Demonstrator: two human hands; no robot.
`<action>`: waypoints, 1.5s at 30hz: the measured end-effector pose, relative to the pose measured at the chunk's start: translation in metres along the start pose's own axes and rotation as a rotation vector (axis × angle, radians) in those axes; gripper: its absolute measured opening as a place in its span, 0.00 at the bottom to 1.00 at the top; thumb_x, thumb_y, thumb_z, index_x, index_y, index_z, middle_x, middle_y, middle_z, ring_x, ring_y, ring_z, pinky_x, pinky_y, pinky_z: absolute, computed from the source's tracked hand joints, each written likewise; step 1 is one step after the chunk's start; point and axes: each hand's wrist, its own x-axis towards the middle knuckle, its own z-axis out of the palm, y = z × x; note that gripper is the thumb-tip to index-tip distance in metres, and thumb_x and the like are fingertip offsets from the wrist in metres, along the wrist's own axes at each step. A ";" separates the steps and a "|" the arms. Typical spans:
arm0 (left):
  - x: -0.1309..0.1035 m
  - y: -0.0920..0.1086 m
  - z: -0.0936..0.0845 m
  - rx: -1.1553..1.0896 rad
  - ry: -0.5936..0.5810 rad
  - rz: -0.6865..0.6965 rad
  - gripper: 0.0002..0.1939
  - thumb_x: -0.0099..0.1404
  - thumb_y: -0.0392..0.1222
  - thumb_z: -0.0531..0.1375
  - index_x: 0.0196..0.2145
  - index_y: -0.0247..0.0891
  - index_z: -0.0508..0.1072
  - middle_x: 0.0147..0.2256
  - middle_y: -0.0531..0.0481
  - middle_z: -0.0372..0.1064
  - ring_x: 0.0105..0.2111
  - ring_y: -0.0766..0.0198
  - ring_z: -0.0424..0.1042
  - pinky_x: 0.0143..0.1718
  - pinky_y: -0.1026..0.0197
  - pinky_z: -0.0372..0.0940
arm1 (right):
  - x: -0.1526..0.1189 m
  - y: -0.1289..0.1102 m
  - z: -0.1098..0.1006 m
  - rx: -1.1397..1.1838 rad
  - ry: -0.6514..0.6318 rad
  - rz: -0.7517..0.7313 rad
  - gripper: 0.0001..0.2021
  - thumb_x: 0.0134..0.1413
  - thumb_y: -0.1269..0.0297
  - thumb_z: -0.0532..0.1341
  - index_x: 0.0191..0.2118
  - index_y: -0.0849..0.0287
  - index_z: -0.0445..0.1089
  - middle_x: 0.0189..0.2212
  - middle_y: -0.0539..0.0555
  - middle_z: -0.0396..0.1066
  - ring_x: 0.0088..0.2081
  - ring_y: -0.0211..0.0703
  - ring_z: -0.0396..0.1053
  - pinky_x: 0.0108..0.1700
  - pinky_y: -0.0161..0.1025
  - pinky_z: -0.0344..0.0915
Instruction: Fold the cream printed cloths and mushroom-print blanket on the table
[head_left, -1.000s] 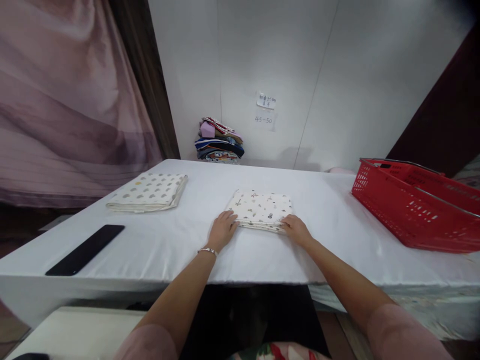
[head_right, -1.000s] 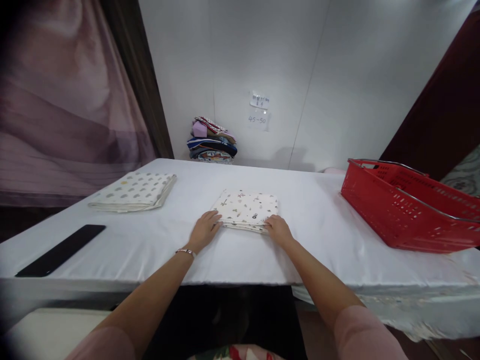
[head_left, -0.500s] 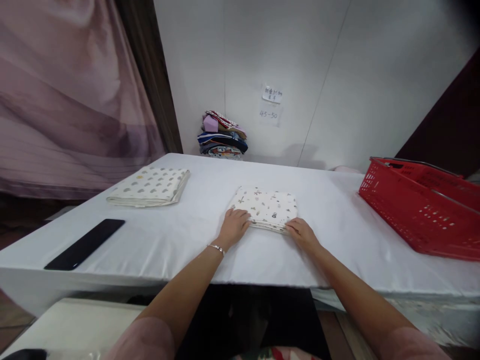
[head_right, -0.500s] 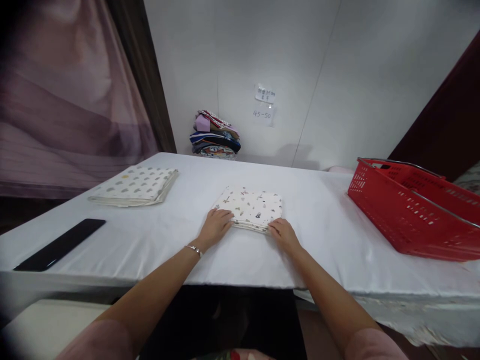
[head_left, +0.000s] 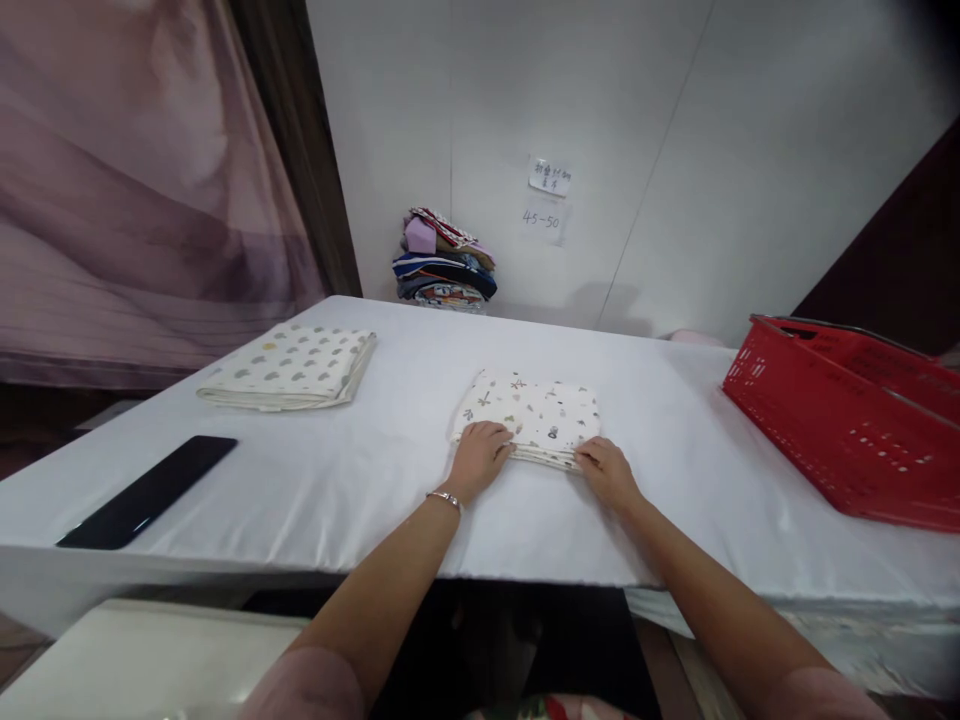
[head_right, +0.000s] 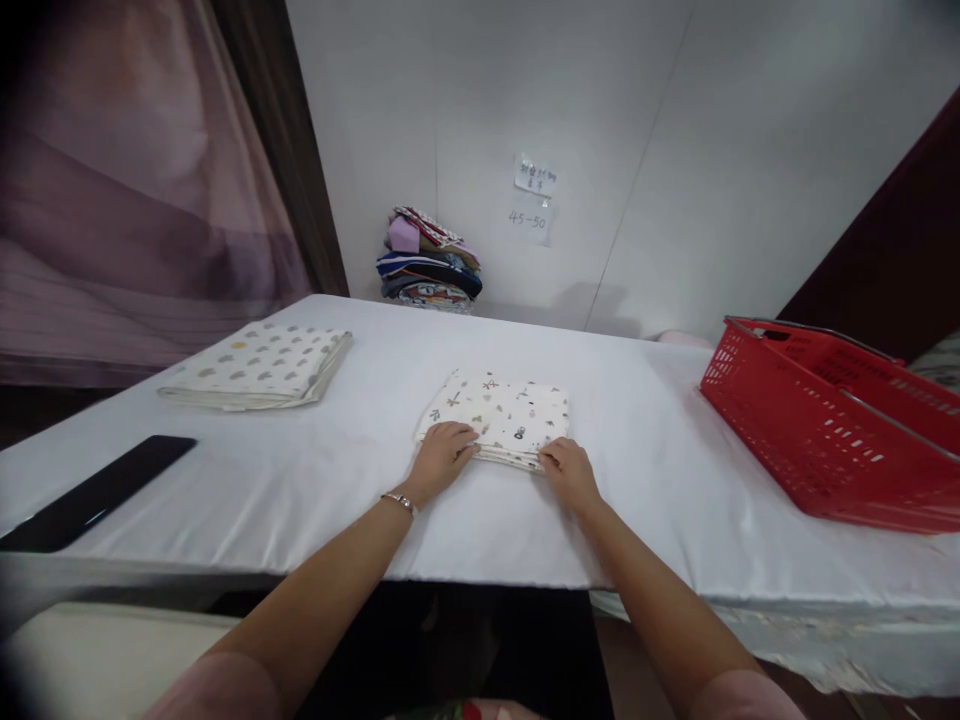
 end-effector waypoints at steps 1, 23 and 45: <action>0.000 0.000 0.000 -0.006 0.002 -0.005 0.09 0.64 0.42 0.55 0.39 0.43 0.73 0.41 0.49 0.70 0.44 0.59 0.65 0.49 0.52 0.56 | -0.001 0.001 0.001 0.031 0.021 0.018 0.10 0.54 0.63 0.55 0.28 0.55 0.71 0.29 0.52 0.69 0.35 0.43 0.65 0.38 0.40 0.60; -0.001 0.004 -0.004 -0.076 0.012 -0.017 0.08 0.63 0.35 0.53 0.34 0.41 0.72 0.36 0.50 0.71 0.40 0.61 0.66 0.47 0.53 0.57 | -0.006 0.003 0.002 -0.023 -0.002 -0.034 0.09 0.56 0.63 0.54 0.33 0.55 0.72 0.31 0.53 0.69 0.36 0.44 0.65 0.39 0.41 0.62; -0.002 0.005 -0.003 -0.036 0.016 -0.010 0.08 0.64 0.35 0.53 0.32 0.40 0.72 0.33 0.50 0.68 0.39 0.61 0.64 0.45 0.54 0.58 | -0.011 0.002 -0.001 -0.049 0.020 -0.087 0.11 0.59 0.62 0.53 0.32 0.56 0.70 0.31 0.54 0.68 0.37 0.44 0.64 0.40 0.43 0.61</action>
